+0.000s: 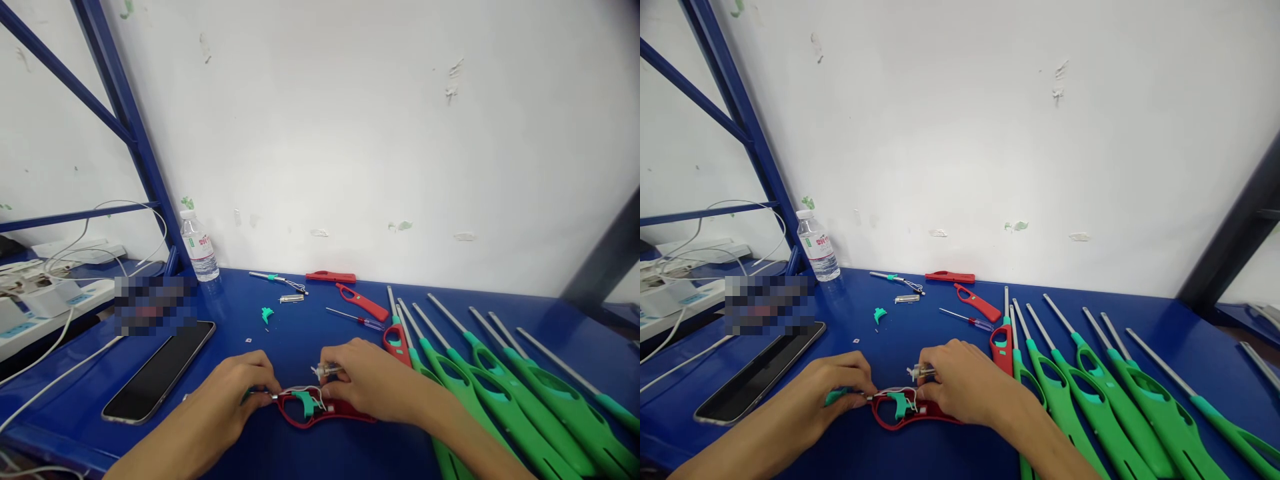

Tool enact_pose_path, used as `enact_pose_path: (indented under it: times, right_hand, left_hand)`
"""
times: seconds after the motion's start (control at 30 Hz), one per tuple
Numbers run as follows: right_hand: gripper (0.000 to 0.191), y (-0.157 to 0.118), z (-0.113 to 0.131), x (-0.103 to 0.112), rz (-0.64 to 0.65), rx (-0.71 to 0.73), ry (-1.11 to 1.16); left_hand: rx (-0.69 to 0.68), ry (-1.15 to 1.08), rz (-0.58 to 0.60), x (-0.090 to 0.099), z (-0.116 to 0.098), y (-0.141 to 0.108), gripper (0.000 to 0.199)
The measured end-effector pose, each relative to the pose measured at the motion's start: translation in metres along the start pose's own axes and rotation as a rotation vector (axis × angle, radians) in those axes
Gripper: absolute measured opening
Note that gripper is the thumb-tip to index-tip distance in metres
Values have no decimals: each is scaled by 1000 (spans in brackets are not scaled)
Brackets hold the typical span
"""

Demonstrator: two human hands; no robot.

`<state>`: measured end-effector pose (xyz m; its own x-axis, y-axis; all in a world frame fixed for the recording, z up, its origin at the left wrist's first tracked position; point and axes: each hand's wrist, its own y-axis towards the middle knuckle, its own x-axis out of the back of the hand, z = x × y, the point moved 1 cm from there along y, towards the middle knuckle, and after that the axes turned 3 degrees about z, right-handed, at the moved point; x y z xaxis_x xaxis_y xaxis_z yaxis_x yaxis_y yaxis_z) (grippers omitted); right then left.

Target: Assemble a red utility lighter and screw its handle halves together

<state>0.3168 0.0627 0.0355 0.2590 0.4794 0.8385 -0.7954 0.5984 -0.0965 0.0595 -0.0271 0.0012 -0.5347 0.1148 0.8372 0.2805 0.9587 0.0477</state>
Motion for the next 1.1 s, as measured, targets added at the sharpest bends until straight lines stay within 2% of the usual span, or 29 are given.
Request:
enact_pose_path:
  times: [0.2,0.4,0.67,0.87,0.93,1.07,1.1]
  right_hand:
    - [22,2,0,-2,-21,5,-23]
    - [20,2,-1,-2,-27,9,-11]
    - [21,1,0,-3,-37,20,-4]
    - [27,-4,7,8,-75,7,-4]
    - [24,-5,7,10,-85,1,-4]
    - [6,-2,4,6,-69,11,-5]
    - [7,-1,3,4,-60,16,-6]
  left_hand:
    - [8,57,30,-4,-21,-4,27]
    - [7,92,84,-7,-33,-8,35]
    - [-11,131,81,-11,-32,-2,30]
    - [-9,137,47,-12,-32,-3,29]
    - [-15,135,40,-12,-32,-3,29]
    - [-31,137,30,-12,-30,-2,29]
    - [-36,141,26,-12,-29,-2,29]
